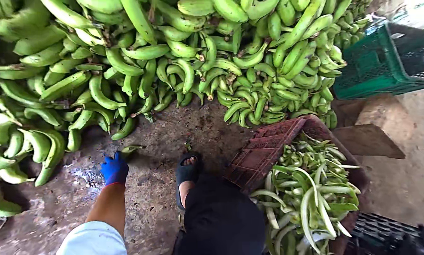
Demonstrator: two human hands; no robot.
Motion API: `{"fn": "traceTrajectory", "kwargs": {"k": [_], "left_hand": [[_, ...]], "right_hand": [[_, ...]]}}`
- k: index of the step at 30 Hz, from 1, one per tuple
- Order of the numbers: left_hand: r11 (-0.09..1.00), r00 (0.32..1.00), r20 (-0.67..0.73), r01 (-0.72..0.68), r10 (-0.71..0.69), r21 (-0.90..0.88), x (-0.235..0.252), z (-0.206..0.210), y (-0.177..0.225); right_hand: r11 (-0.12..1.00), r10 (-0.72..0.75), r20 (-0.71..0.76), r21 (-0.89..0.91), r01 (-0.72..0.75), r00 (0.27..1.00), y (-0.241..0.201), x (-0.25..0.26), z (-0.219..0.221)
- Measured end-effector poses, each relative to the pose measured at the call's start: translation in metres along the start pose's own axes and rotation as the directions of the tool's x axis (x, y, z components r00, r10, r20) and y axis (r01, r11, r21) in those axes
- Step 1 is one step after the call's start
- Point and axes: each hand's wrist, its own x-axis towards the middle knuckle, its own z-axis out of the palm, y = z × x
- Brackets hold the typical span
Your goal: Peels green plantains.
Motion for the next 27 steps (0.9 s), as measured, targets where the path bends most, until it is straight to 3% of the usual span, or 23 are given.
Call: {"fn": "traceTrajectory", "kwargs": {"k": [4,6,8,11,13,16,18,19,21,23,24,27], "left_hand": [[0.989,0.996,0.085,0.007,0.006,-0.149,-0.034,0.01,-0.001],[0.955,0.985,0.135,-0.066,0.108,-0.288,-0.052,0.008,0.018],[0.86,0.938,0.183,-0.175,0.293,-0.479,-0.071,-0.007,0.06],[0.645,0.748,0.232,-0.321,0.622,-0.693,-0.142,-0.069,0.157],[0.508,0.52,0.23,-0.49,0.823,-0.708,-0.21,-0.114,0.217],[0.317,0.11,0.342,-0.696,0.933,-0.644,-0.33,-0.163,0.28],[0.211,-0.088,0.446,-0.788,0.891,-0.578,-0.403,-0.18,0.298],[0.175,-0.153,0.478,-0.801,0.865,-0.573,-0.431,-0.183,0.303],[0.184,-0.234,0.463,-0.698,0.855,-0.692,-0.468,-0.177,0.307],[0.16,-0.325,0.33,-0.455,0.886,-0.876,-0.485,-0.149,0.315],[0.129,-0.312,0.274,-0.414,0.91,-0.901,-0.495,-0.135,0.314],[0.002,-0.131,0.071,-0.465,0.989,-0.885,-0.524,-0.093,0.303]], "right_hand": [[0.923,-0.139,0.228,-0.322,0.21,0.964,-0.015,-0.014,0.006],[0.863,-0.228,0.351,-0.36,0.355,0.908,-0.029,-0.029,0.011],[0.793,-0.362,0.487,-0.286,0.537,0.795,-0.036,-0.035,0.019],[0.634,-0.531,0.627,-0.153,0.758,0.571,-0.055,-0.049,0.039],[0.624,-0.565,0.656,-0.057,0.78,0.5,-0.066,-0.06,0.048],[0.755,-0.603,0.567,0.175,0.632,0.562,-0.064,-0.07,0.042],[0.797,-0.603,0.438,0.35,0.492,0.666,-0.06,-0.073,0.031],[0.792,-0.595,0.354,0.407,0.454,0.721,-0.06,-0.075,0.022],[0.793,-0.518,0.149,0.455,0.407,0.842,-0.064,-0.08,0.004],[0.775,-0.405,-0.011,0.527,0.349,0.914,-0.071,-0.079,-0.015],[0.765,-0.352,-0.042,0.563,0.314,0.935,-0.072,-0.077,-0.021],[0.807,-0.349,0.055,0.525,0.271,0.935,-0.064,-0.069,-0.025]]}}
